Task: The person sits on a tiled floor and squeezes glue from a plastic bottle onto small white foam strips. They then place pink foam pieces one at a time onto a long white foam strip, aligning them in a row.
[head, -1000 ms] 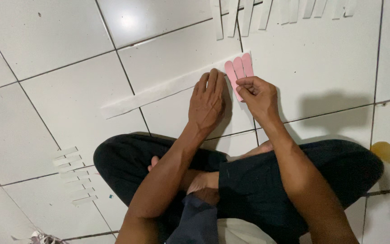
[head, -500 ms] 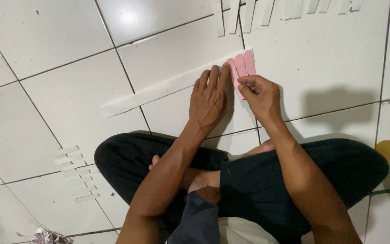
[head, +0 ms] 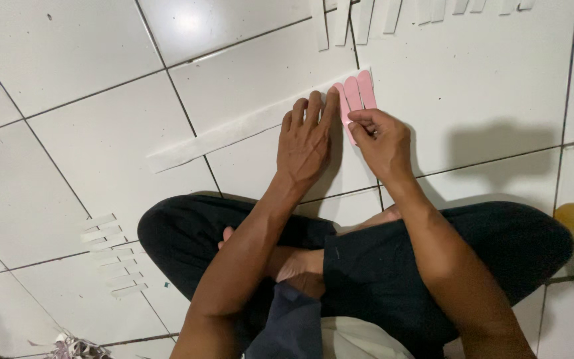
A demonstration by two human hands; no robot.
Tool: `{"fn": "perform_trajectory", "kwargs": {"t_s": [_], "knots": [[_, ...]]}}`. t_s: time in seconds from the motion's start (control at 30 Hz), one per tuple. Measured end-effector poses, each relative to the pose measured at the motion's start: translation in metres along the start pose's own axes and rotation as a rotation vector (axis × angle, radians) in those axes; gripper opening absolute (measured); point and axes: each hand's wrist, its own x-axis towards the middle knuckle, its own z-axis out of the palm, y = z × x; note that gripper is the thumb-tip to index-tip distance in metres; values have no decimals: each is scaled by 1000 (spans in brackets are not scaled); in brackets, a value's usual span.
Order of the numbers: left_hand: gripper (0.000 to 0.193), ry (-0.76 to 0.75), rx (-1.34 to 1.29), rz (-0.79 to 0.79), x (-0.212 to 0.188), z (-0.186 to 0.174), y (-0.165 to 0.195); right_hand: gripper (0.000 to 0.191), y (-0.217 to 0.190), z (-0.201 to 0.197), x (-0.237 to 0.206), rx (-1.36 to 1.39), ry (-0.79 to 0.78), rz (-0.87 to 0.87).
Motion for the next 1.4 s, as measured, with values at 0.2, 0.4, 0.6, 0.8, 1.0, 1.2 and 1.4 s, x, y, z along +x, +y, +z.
{"fn": "perform_trajectory", "kwargs": {"t_s": [0.2,0.4,0.6,0.8,1.0,1.2,1.4], "knots": [[66,0,9,-8,4,-6,3,20,-20,0,-13,-443,70,-350],[64,7,-12,-18,6,-2,0,52,-20,5,-10,-599,-6,-382],[64,-12,37,-42,12,5,4,61,-18,8,-9,-783,-16,-433],[68,-41,-376,-110,-1,-55,-4,63,-21,0,-18,-655,6,-504],[36,372,-273,-485,-132,-147,-33,40,3,-13,-31,-594,-34,-414],[30,808,-336,-1017,-298,-169,-113,28,55,-28,-17,-585,44,-636],[39,1057,-248,-1777,-415,-155,-167,24,66,-30,-27,-610,25,-653]]}}
